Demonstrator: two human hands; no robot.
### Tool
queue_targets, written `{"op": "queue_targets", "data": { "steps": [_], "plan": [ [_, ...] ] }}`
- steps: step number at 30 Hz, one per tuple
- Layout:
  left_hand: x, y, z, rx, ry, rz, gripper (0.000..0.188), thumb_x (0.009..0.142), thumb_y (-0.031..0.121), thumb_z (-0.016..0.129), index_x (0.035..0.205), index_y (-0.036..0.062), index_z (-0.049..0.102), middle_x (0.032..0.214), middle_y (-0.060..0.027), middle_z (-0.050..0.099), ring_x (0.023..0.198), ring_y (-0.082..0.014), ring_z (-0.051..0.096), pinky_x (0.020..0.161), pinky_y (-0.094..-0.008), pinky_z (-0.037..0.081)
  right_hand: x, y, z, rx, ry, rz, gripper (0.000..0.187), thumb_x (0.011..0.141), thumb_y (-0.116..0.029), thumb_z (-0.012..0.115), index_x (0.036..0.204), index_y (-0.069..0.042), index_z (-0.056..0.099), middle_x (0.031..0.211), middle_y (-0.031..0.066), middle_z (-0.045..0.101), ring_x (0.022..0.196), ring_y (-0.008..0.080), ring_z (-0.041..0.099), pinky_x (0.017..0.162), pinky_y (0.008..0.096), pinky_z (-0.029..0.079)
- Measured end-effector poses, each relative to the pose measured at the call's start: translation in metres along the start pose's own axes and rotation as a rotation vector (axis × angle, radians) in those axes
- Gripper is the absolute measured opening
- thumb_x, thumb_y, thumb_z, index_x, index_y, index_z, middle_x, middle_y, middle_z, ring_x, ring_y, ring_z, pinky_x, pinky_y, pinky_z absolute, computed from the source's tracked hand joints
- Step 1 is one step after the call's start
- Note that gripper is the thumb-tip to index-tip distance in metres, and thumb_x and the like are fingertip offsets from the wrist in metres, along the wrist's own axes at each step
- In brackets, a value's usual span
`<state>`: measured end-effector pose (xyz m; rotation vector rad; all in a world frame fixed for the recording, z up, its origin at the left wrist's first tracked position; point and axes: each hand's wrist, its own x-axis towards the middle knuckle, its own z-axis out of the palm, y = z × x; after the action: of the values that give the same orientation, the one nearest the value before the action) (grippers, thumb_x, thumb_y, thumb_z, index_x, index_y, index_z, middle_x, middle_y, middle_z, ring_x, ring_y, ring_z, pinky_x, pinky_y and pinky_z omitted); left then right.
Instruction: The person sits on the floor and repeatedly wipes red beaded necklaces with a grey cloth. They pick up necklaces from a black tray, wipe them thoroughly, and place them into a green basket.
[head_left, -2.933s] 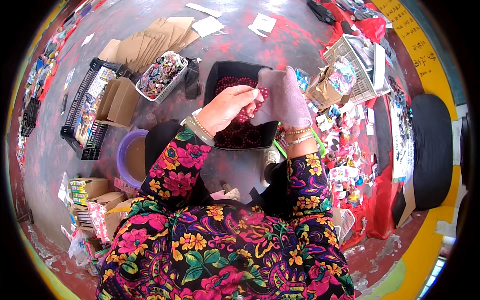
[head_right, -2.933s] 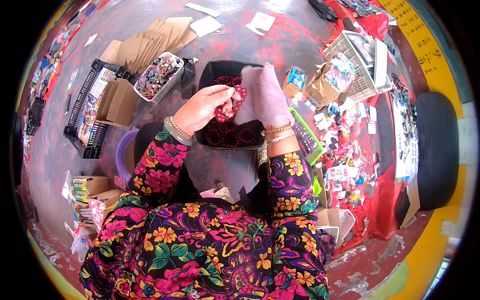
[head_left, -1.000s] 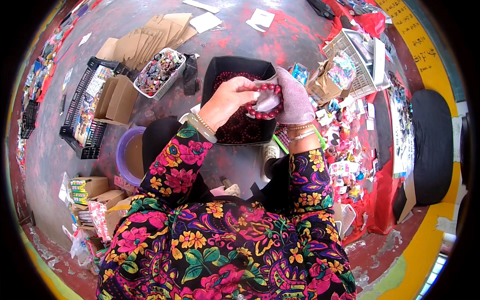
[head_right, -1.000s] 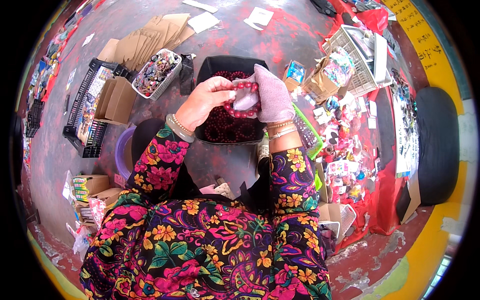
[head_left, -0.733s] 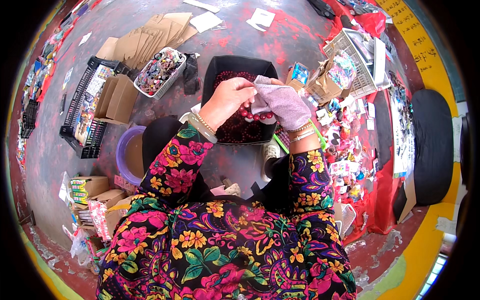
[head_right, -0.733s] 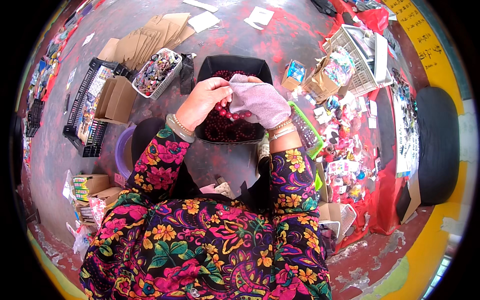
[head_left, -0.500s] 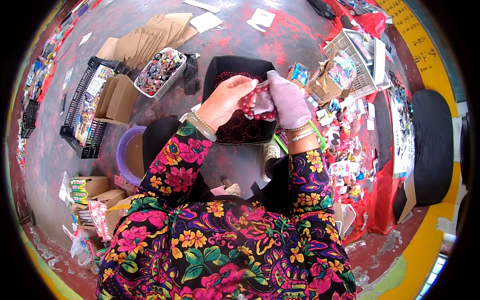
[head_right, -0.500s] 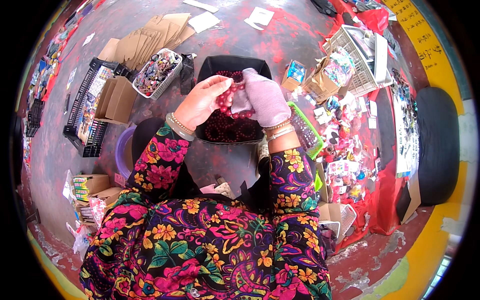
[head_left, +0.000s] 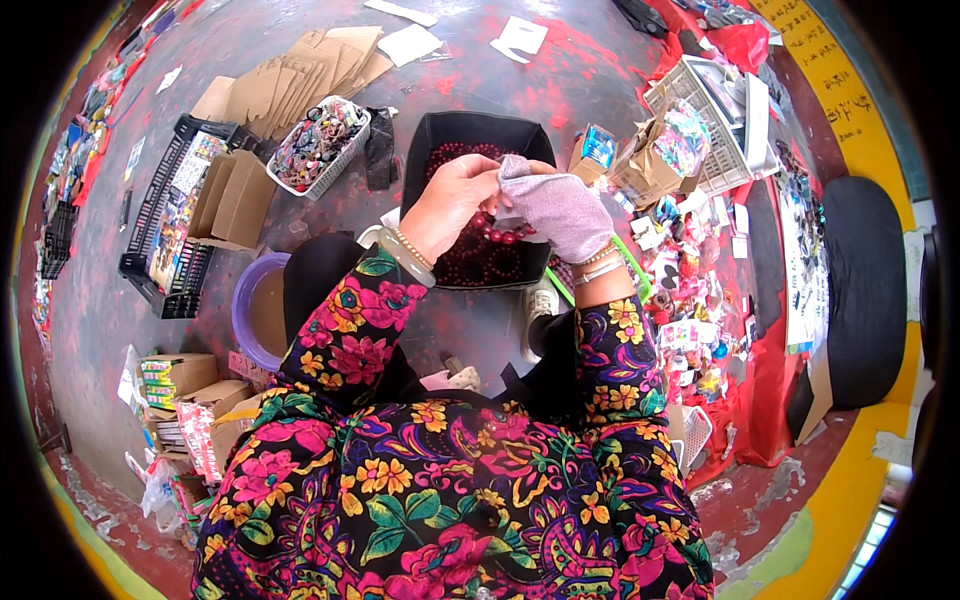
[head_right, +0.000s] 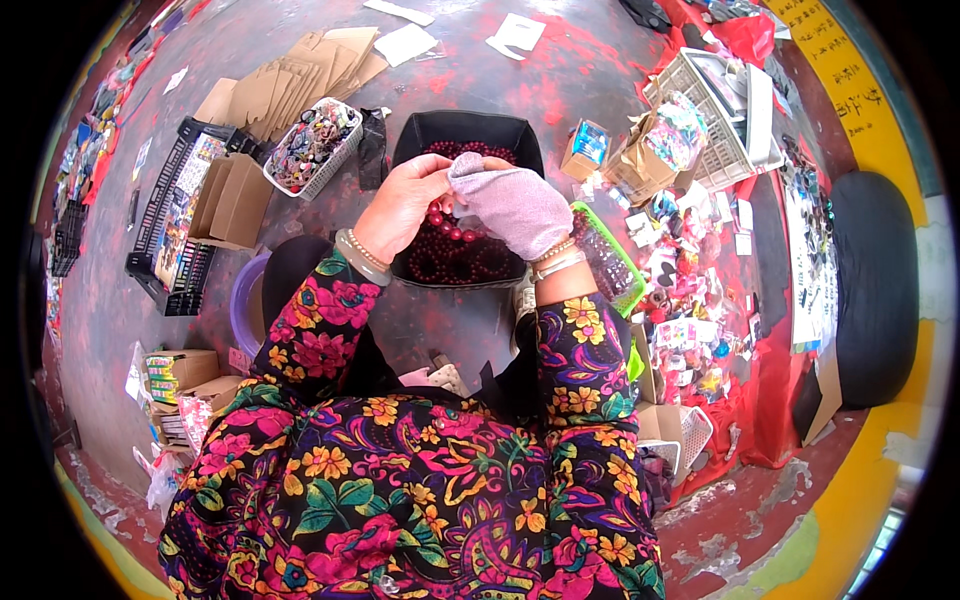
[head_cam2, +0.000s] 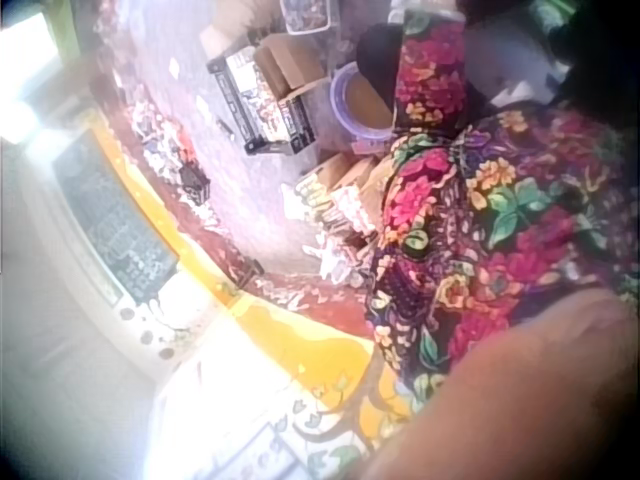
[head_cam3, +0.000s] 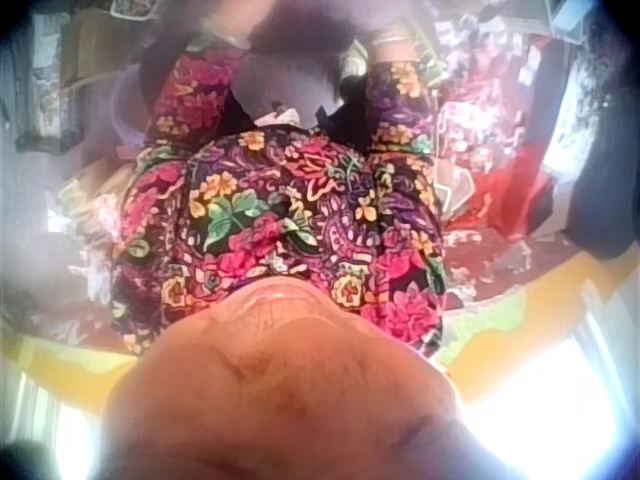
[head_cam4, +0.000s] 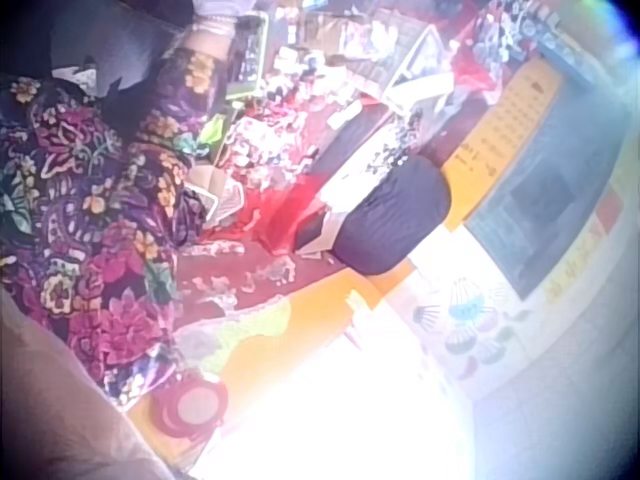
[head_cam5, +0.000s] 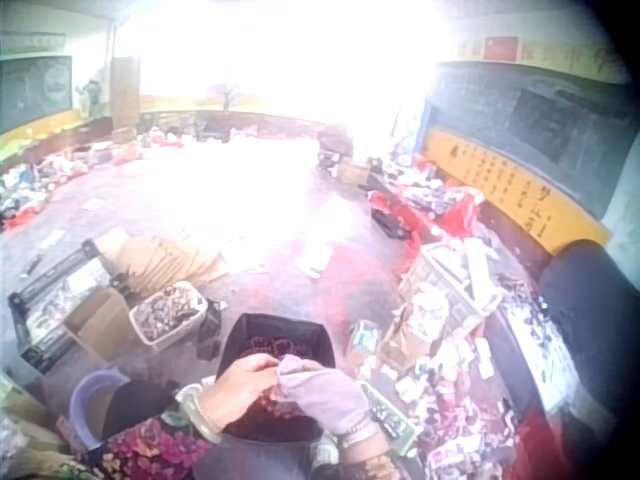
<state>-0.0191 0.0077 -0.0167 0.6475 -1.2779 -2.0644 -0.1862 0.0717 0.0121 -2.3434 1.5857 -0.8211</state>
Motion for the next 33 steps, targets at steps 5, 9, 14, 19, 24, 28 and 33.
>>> {"op": "queue_targets", "data": {
  "steps": [5, 9, 14, 19, 24, 28, 33],
  "plan": [
    [-0.003, 0.000, 0.002, -0.183, -0.037, -0.086, 0.016, 0.092, 0.015, 0.053, 0.100, 0.0018, 0.056, 0.083, -0.0071, 0.060, 0.074, -0.0126, 0.055, 0.069, -0.0259, 0.044, 0.010, -0.011, -0.004, -0.275, -0.081, 0.196, 0.019, 0.079, -0.007, 0.054, 0.098, -0.003, 0.052, 0.088, 0.0177, 0.061, 0.082, 0.0314, 0.063, 0.066, 0.0368, 0.051],
    [-0.009, 0.009, 0.009, -0.113, -0.019, -0.091, 0.015, 0.088, 0.011, 0.059, 0.100, 0.0042, 0.055, 0.087, -0.0049, 0.060, 0.082, -0.0139, 0.058, 0.076, -0.0267, 0.046, 0.010, -0.001, 0.002, -0.310, 0.130, 0.366, 0.010, 0.083, -0.006, 0.049, 0.092, -0.002, 0.050, 0.085, 0.0191, 0.060, 0.080, 0.0336, 0.063, 0.066, 0.0378, 0.051],
    [-0.004, 0.001, 0.003, -0.119, -0.040, -0.026, 0.010, 0.088, 0.009, 0.057, 0.096, 0.0032, 0.058, 0.086, -0.0048, 0.061, 0.079, -0.0122, 0.058, 0.072, -0.0235, 0.045, 0.000, 0.027, 0.016, 0.332, 0.218, 0.349, 0.011, 0.087, -0.005, 0.047, 0.097, -0.007, 0.052, 0.081, 0.0054, 0.055, 0.072, 0.0170, 0.060, 0.063, 0.0268, 0.049],
    [-0.003, -0.003, 0.002, -0.078, -0.055, 0.024, 0.017, 0.092, 0.016, 0.054, 0.095, 0.0007, 0.060, 0.081, -0.0054, 0.061, 0.070, -0.0114, 0.054, 0.064, -0.0235, 0.043, 0.002, -0.005, 0.003, 0.055, 0.009, 0.053, 0.013, 0.082, -0.008, 0.054, 0.094, -0.007, 0.052, 0.085, 0.0130, 0.058, 0.081, 0.0257, 0.062, 0.066, 0.0338, 0.050],
    [-0.005, -0.003, 0.013, -0.275, -0.077, -0.137, 0.018, 0.093, 0.018, 0.053, 0.098, 0.0014, 0.058, 0.081, -0.0071, 0.061, 0.072, -0.0141, 0.055, 0.066, -0.0261, 0.044, 0.008, -0.008, 0.002, -0.409, 0.014, 0.319, 0.014, 0.081, -0.008, 0.050, 0.095, -0.006, 0.052, 0.088, 0.0160, 0.062, 0.081, 0.0319, 0.064, 0.066, 0.0398, 0.051],
    [-0.006, -0.003, 0.012, -0.232, -0.058, -0.111, 0.016, 0.091, 0.012, 0.054, 0.104, 0.0020, 0.056, 0.089, -0.0083, 0.061, 0.076, -0.0153, 0.056, 0.069, -0.0268, 0.045, 0.006, 0.002, -0.003, -0.292, 0.132, 0.460, 0.020, 0.079, -0.007, 0.054, 0.099, -0.002, 0.053, 0.089, 0.0174, 0.062, 0.084, 0.0338, 0.063, 0.071, 0.0406, 0.051],
    [0.000, -0.007, 0.006, -0.218, -0.028, 0.020, 0.017, 0.090, 0.006, 0.053, 0.106, 0.0007, 0.056, 0.096, -0.0102, 0.062, 0.077, -0.0139, 0.057, 0.071, -0.0248, 0.045, -0.003, 0.016, 0.001, -0.006, 0.099, 0.212, 0.026, 0.076, -0.012, 0.061, 0.099, -0.004, 0.052, 0.090, 0.0149, 0.062, 0.086, 0.0301, 0.063, 0.071, 0.0353, 0.051]
  ]
}}
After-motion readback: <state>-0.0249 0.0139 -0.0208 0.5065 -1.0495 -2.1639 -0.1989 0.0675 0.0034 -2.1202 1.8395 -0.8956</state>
